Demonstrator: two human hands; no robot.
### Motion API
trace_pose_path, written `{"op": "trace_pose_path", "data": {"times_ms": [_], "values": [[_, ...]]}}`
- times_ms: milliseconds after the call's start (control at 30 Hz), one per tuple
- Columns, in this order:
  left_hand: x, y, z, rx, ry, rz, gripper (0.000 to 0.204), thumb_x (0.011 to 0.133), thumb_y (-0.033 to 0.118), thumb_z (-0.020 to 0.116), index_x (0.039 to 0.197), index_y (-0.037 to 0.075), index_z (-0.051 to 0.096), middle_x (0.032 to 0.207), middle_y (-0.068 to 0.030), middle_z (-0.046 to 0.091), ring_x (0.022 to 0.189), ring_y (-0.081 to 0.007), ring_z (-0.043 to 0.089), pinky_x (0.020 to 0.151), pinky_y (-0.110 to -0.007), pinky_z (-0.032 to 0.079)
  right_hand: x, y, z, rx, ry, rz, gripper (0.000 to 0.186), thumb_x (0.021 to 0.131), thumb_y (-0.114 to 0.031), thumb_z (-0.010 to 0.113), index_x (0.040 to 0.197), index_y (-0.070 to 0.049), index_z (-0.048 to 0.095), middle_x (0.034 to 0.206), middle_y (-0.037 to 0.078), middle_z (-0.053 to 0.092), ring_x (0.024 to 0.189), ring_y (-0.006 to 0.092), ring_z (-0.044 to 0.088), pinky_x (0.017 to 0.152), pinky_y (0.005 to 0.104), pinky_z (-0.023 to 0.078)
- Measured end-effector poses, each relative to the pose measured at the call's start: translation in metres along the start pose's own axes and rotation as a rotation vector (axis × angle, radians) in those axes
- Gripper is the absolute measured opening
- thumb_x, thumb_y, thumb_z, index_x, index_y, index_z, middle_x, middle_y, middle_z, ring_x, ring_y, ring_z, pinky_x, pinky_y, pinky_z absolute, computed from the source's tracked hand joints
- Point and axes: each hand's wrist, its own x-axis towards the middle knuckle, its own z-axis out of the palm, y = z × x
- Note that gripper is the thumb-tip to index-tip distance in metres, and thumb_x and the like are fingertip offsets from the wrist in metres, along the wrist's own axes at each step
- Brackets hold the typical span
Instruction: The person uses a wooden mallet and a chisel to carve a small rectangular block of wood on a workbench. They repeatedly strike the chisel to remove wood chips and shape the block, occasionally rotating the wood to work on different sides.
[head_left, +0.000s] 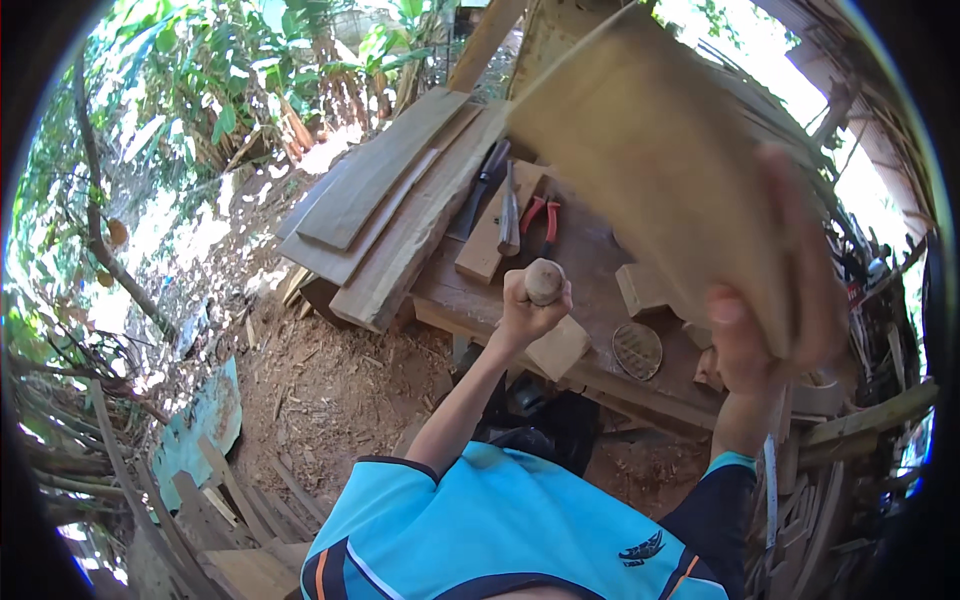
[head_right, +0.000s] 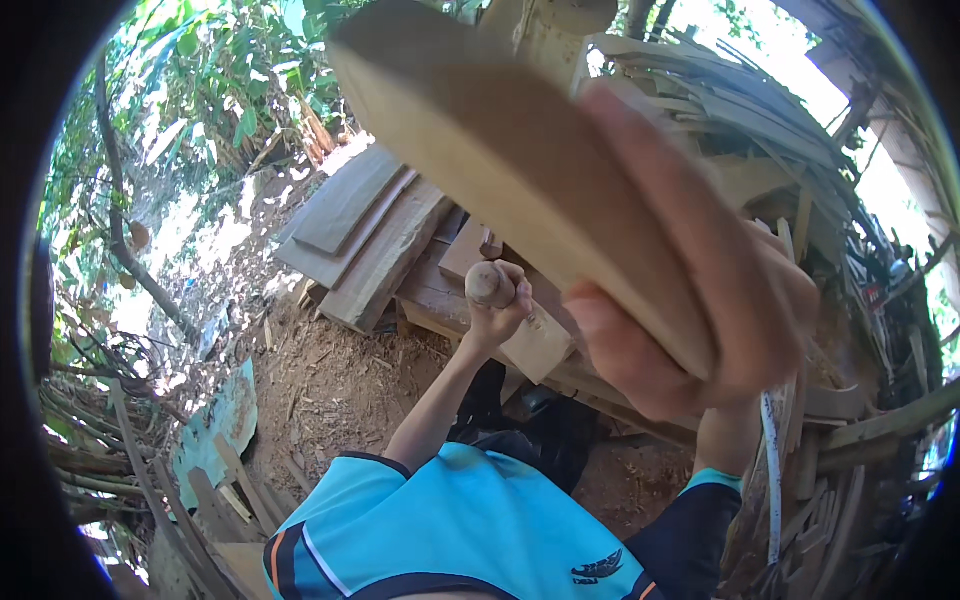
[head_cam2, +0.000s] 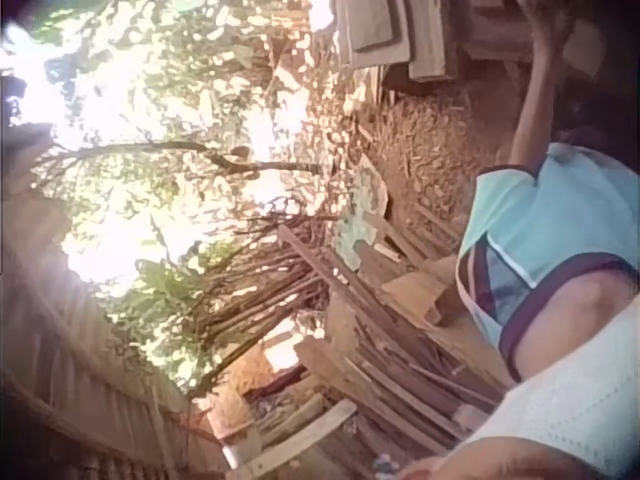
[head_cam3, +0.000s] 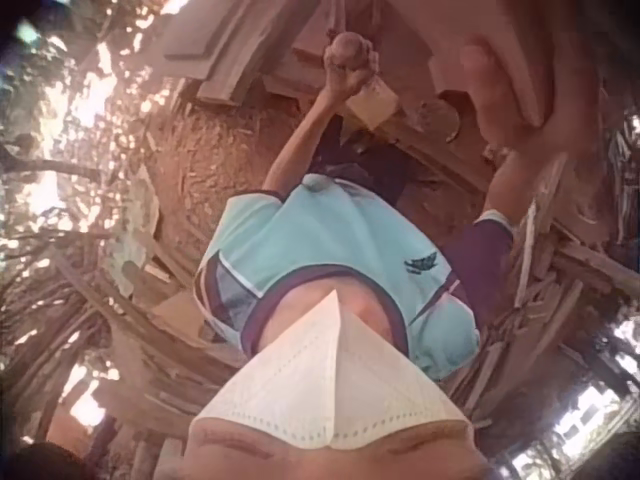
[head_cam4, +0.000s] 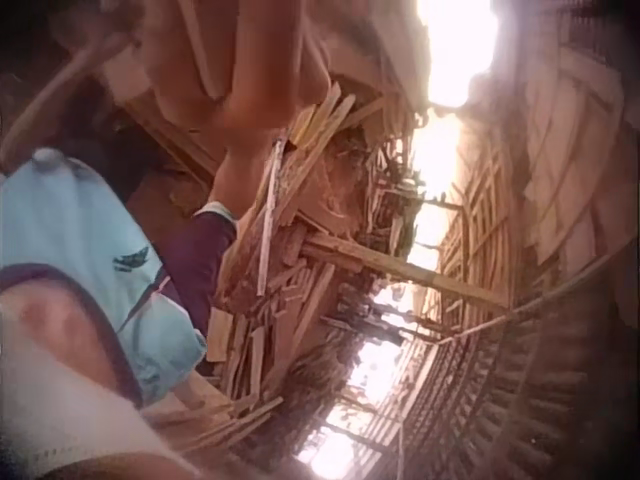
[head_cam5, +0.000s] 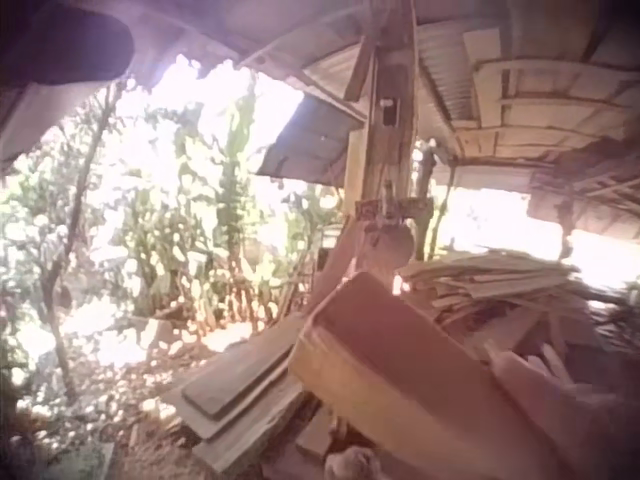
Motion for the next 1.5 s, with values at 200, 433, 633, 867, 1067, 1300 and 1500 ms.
{"op": "trace_pose_path", "data": {"times_ms": [200,433,633,867,1067,1300,1500], "values": [[0.004,-0.007,-0.005,0.052,-0.03,0.139,0.008,0.065,0.003,0.062,0.066,0.003,0.055,0.055,0.0012,0.052,0.051,-0.0066,0.051,0.048,-0.022,0.04,0.009,-0.012,0.008,0.189,-0.329,-0.004,0.049,0.077,-0.019,0.054,0.118,0.006,0.045,0.097,0.018,0.06,0.081,0.0261,0.061,0.067,0.0312,0.05],[0.013,0.002,-0.004,-0.056,0.007,0.145,0.008,0.065,0.0,0.061,0.07,0.001,0.055,0.064,0.0006,0.056,0.059,-0.0047,0.052,0.054,-0.021,0.042,-0.005,0.0,0.01,0.05,-0.37,-0.057,0.043,0.072,-0.007,0.058,0.113,0.002,0.051,0.088,0.014,0.062,0.074,0.0269,0.062,0.06,0.03,0.049],[0.011,-0.017,-0.02,0.055,0.033,0.03,0.008,0.07,-0.002,0.057,0.073,0.004,0.052,0.064,0.0027,0.049,0.057,-0.0042,0.047,0.052,-0.02,0.041,-0.019,0.013,0.016,0.201,0.038,0.243,0.038,0.076,-0.011,0.055,0.113,0.001,0.05,0.083,0.015,0.061,0.071,0.0267,0.061,0.061,0.032,0.048],[0.006,-0.019,-0.027,0.353,-0.127,0.099,0.005,0.064,0.002,0.056,0.067,0.002,0.052,0.054,-0.0043,0.05,0.047,-0.0112,0.048,0.047,-0.024,0.039,-0.096,0.053,0.058,0.148,-0.45,0.562,0.036,0.077,-0.012,0.052,0.111,0.0,0.052,0.099,0.021,0.058,0.092,0.0221,0.059,0.078,0.0295,0.045],[0.003,-0.006,-0.023,0.188,-0.163,0.064,0.005,0.064,0.002,0.055,0.065,0.002,0.05,0.056,-0.0045,0.052,0.05,-0.0106,0.05,0.051,-0.024,0.042,-0.166,0.083,0.091,0.116,0.032,0.839,0.037,0.076,-0.014,0.053,0.111,-0.002,0.052,0.103,0.022,0.056,0.098,0.0327,0.054,0.083,0.0341,0.043],[0.004,-0.01,-0.026,0.017,-0.221,0.046,0.017,0.07,0.008,0.055,0.068,0.004,0.038,0.054,-0.0033,0.041,0.046,-0.0094,0.036,0.044,-0.024,0.027,-0.222,0.081,0.135,0.103,0.081,0.972,0.036,0.075,-0.011,0.056,0.11,-0.001,0.053,0.103,0.02,0.057,0.096,0.0342,0.055,0.08,0.037,0.044],[0.002,-0.005,-0.028,-0.084,-0.192,0.012,0.008,0.066,-0.001,0.054,0.067,0.002,0.047,0.059,-0.0038,0.049,0.053,-0.0122,0.047,0.051,-0.024,0.04,-0.193,0.051,0.132,-0.246,-0.282,1.137,0.053,0.074,-0.022,0.061,0.118,-0.001,0.042,0.117,0.026,0.039,0.095,0.0418,0.05,0.084,0.0404,0.041]]}}
